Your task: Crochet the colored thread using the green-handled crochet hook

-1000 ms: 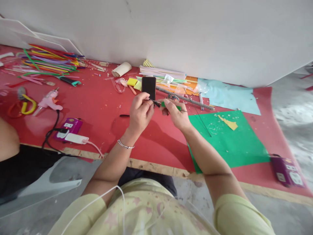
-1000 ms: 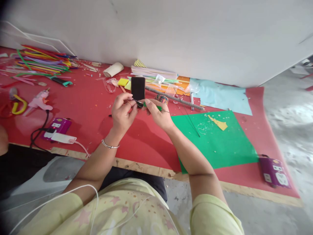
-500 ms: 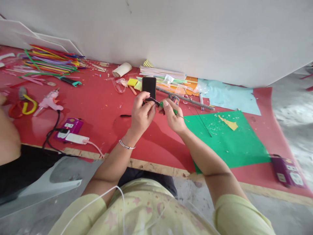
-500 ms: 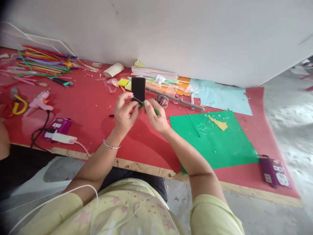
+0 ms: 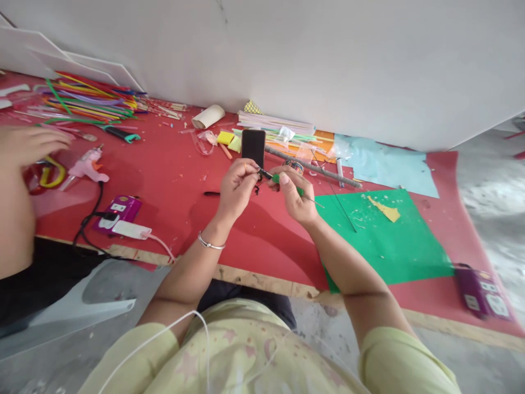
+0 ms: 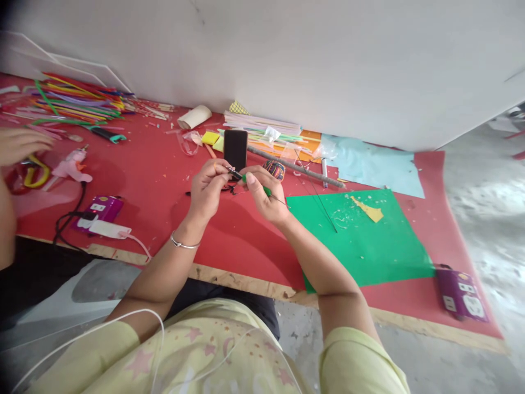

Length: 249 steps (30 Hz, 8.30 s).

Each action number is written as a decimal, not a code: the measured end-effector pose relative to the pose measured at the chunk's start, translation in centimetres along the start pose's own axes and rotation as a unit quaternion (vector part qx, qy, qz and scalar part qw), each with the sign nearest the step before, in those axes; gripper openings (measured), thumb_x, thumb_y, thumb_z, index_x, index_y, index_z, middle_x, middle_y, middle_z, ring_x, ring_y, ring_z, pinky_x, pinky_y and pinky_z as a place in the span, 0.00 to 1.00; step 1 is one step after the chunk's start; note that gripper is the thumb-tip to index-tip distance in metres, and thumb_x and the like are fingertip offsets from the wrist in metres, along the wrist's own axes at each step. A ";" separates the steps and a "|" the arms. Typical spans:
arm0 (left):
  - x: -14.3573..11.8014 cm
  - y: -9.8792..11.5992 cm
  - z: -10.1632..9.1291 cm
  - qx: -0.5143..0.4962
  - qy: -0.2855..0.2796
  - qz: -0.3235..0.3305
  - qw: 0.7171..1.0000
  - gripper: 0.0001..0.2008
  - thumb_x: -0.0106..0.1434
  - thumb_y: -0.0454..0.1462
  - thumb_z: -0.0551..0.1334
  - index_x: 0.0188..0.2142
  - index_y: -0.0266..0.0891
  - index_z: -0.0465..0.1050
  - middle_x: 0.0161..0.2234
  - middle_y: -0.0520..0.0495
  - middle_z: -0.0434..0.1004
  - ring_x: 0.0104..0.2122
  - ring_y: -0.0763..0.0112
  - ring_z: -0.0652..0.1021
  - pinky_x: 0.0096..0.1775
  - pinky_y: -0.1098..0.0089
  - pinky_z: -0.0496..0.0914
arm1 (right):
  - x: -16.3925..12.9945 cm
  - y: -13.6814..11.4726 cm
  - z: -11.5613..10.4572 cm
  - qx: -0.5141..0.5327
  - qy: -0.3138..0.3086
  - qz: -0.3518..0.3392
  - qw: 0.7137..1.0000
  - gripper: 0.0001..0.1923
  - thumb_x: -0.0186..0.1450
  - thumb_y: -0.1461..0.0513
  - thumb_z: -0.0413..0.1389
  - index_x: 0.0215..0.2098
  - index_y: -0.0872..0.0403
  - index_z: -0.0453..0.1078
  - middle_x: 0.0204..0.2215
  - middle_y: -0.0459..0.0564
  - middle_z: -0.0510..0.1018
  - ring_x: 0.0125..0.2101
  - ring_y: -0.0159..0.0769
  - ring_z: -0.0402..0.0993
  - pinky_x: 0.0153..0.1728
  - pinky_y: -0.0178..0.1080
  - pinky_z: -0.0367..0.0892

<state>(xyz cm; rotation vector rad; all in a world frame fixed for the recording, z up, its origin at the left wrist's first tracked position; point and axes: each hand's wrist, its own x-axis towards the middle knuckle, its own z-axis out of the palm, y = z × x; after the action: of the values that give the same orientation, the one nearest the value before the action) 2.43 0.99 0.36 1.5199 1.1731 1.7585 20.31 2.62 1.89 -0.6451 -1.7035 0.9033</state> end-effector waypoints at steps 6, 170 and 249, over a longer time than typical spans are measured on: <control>0.2 -0.6 -0.1 -0.068 -0.025 -0.068 0.995 0.10 0.67 0.39 0.62 0.28 0.42 0.68 0.44 0.45 0.81 0.35 0.71 0.78 0.37 0.67 0.76 | 0.5 -0.8 -1.2 -0.013 -0.043 0.014 0.999 0.22 0.78 0.45 0.53 0.40 0.46 0.83 0.49 0.51 0.86 0.36 0.37 0.81 0.40 0.47 0.80; -0.2 -0.8 0.8 -0.243 -0.043 -0.066 0.967 0.14 0.65 0.47 0.75 0.49 0.51 0.86 0.75 0.48 0.66 0.77 0.45 0.62 0.75 0.45 0.60 | -0.8 -0.3 0.4 -0.055 0.015 -0.036 0.998 0.17 0.78 0.48 0.54 0.50 0.44 0.82 0.56 0.53 0.83 0.35 0.38 0.83 0.39 0.49 0.85; -0.8 1.7 1.7 -0.387 0.005 -0.203 0.899 0.05 0.61 0.34 0.77 0.37 0.44 0.86 0.72 0.50 0.73 0.79 0.51 0.60 0.76 0.56 0.59 | -0.2 1.5 -1.1 -0.272 0.004 -0.242 0.931 0.16 0.78 0.57 0.55 0.59 0.48 0.79 0.59 0.57 0.85 0.56 0.48 0.86 0.57 0.52 0.82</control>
<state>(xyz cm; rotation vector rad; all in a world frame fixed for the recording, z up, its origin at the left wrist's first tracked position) 4.47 -0.08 1.38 0.7264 0.5924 1.6368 21.42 3.64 0.73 -0.5365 -1.9968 0.0720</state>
